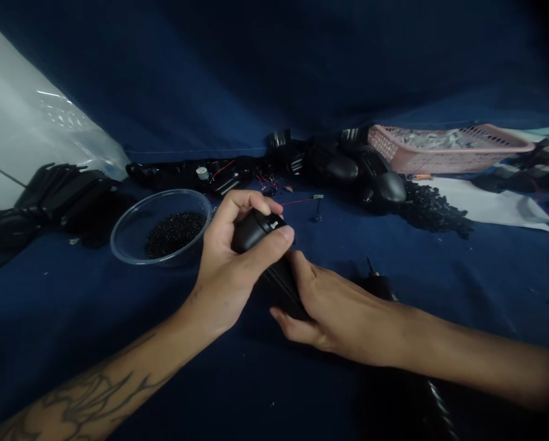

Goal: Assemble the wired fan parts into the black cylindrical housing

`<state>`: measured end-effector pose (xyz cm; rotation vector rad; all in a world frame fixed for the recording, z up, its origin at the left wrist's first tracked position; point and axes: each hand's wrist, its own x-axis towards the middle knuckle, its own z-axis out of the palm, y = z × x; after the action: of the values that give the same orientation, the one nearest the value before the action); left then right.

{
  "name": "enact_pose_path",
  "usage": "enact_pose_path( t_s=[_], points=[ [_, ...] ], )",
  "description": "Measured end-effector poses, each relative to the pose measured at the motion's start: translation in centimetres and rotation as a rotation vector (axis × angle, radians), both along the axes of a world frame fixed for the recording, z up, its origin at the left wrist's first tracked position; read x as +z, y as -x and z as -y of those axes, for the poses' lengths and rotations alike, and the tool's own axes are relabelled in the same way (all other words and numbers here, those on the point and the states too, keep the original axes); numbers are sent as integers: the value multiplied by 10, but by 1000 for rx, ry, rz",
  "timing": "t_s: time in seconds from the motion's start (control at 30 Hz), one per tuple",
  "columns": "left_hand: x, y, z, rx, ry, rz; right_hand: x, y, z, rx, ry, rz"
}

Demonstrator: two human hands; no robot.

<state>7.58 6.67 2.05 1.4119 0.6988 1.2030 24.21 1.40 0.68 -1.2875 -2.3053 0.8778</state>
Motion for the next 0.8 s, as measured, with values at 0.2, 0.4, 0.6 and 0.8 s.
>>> enact_pose_path(
  t_s=[0.2, 0.4, 0.6, 0.8],
  points=[
    [-1, -5, 1, 32, -63, -17, -2, 2, 1, 30, -49, 43],
    [2, -8, 10, 64, -87, -27, -12, 7, 3, 62, -202, 62],
    [3, -7, 16, 72, -138, -74, -15, 9, 5, 84, -291, 112],
    [2, -7, 13, 16, 57, 30, -11, 6, 1, 77, -175, 44]
  ],
)
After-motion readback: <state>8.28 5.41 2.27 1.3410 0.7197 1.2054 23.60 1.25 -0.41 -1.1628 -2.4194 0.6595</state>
